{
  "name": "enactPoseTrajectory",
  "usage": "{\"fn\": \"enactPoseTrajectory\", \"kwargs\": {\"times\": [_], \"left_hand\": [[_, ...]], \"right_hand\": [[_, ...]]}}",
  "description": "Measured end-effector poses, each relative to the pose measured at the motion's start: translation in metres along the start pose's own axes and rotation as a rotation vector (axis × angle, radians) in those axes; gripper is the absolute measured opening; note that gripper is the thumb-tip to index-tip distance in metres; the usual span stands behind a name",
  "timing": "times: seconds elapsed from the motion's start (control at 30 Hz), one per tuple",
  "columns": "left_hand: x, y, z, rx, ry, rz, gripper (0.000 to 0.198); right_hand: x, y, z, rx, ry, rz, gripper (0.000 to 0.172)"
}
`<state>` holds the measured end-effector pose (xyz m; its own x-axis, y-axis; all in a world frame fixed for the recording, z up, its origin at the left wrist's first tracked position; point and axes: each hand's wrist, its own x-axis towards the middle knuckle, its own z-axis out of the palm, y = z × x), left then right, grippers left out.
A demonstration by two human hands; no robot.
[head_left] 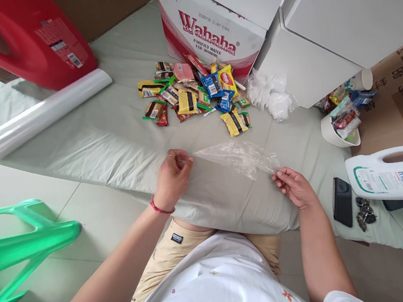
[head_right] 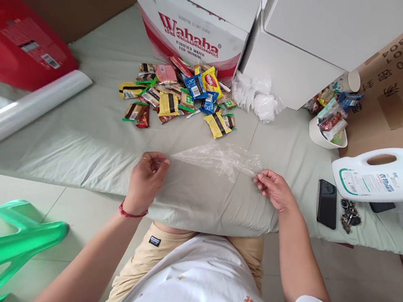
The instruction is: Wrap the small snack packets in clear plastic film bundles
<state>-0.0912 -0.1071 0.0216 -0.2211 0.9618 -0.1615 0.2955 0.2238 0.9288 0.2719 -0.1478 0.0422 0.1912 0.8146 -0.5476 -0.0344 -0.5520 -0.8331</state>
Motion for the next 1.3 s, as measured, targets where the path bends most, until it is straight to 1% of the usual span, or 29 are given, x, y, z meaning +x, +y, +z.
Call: {"fn": "enactPoseTrajectory", "kwargs": {"times": [0.07, 0.1, 0.13, 0.17, 0.23, 0.3, 0.4, 0.47, 0.5, 0.57, 0.6, 0.67, 0.7, 0.77, 0.83, 0.9, 0.97, 1.03, 1.1, 1.17, 1.23, 1.3], "left_hand": [[-0.002, 0.003, 0.004, 0.153, 0.208, 0.204, 0.022], [-0.003, 0.006, 0.006, 0.201, 0.263, 0.322, 0.023], [-0.003, 0.011, 0.009, 0.234, 0.279, 0.445, 0.023], [-0.002, 0.017, 0.012, 0.259, 0.261, 0.567, 0.024], [0.003, 0.032, 0.022, 0.318, 0.169, 0.774, 0.029], [0.012, 0.049, 0.036, 0.390, 0.039, 0.931, 0.042], [0.033, 0.074, 0.064, 0.477, -0.206, 1.194, 0.065], [0.049, 0.086, 0.085, 0.489, -0.371, 1.349, 0.070], [0.057, 0.091, 0.095, 0.507, -0.441, 1.396, 0.071], [0.070, 0.099, 0.111, 0.590, -0.549, 1.435, 0.073], [0.076, 0.101, 0.115, 0.642, -0.581, 1.435, 0.073], [0.084, 0.101, 0.117, 0.726, -0.594, 1.412, 0.071], [0.086, 0.100, 0.113, 0.749, -0.580, 1.394, 0.069], [0.088, 0.094, 0.101, 0.750, -0.541, 1.357, 0.059], [0.085, 0.085, 0.083, 0.714, -0.515, 1.313, 0.043], [0.078, 0.074, 0.066, 0.680, -0.479, 1.273, 0.036], [0.069, 0.065, 0.053, 0.682, -0.432, 1.260, 0.036], [0.060, 0.060, 0.046, 0.688, -0.412, 1.270, 0.033], [0.056, 0.060, 0.048, 0.662, -0.412, 1.275, 0.028], [0.054, 0.065, 0.055, 0.603, -0.409, 1.254, 0.023], [0.052, 0.073, 0.066, 0.527, -0.406, 1.201, 0.020], [0.047, 0.078, 0.079, 0.420, -0.392, 1.112, 0.019]], "right_hand": [[0.000, -0.001, 0.002, -0.017, -0.002, -0.006, 0.046], [0.000, -0.001, 0.002, -0.024, -0.004, -0.007, 0.047], [0.000, -0.002, 0.002, -0.030, -0.006, -0.008, 0.047], [-0.001, -0.002, 0.002, -0.036, -0.007, -0.008, 0.048], [-0.001, -0.002, 0.003, -0.044, -0.008, -0.010, 0.048], [-0.001, -0.001, 0.004, -0.046, -0.015, -0.012, 0.048], [-0.002, 0.000, 0.008, -0.042, -0.042, -0.014, 0.049], [-0.003, 0.001, 0.010, -0.052, -0.057, -0.013, 0.049], [-0.004, 0.001, 0.012, -0.059, -0.062, -0.012, 0.048], [-0.005, 0.001, 0.013, -0.074, -0.071, -0.005, 0.048], [-0.006, 0.001, 0.012, -0.077, -0.074, -0.004, 0.048], [-0.006, 0.002, 0.010, -0.079, -0.069, -0.004, 0.048], [-0.006, 0.002, 0.008, -0.080, -0.063, -0.005, 0.048], [-0.005, 0.004, 0.003, -0.077, -0.056, -0.005, 0.049], [-0.004, 0.007, -0.003, -0.076, -0.056, -0.005, 0.049], [-0.003, 0.008, -0.007, -0.090, -0.038, -0.016, 0.049], [-0.001, 0.007, -0.011, -0.117, 0.026, -0.058, 0.050], [0.001, 0.003, -0.012, -0.144, 0.111, -0.123, 0.050], [0.004, -0.003, -0.013, -0.172, 0.148, -0.173, 0.050], [0.008, -0.010, -0.011, -0.215, 0.130, -0.187, 0.048], [0.009, -0.014, -0.008, -0.267, 0.105, -0.192, 0.046], [0.008, -0.014, -0.002, -0.288, 0.103, -0.210, 0.044]]}}
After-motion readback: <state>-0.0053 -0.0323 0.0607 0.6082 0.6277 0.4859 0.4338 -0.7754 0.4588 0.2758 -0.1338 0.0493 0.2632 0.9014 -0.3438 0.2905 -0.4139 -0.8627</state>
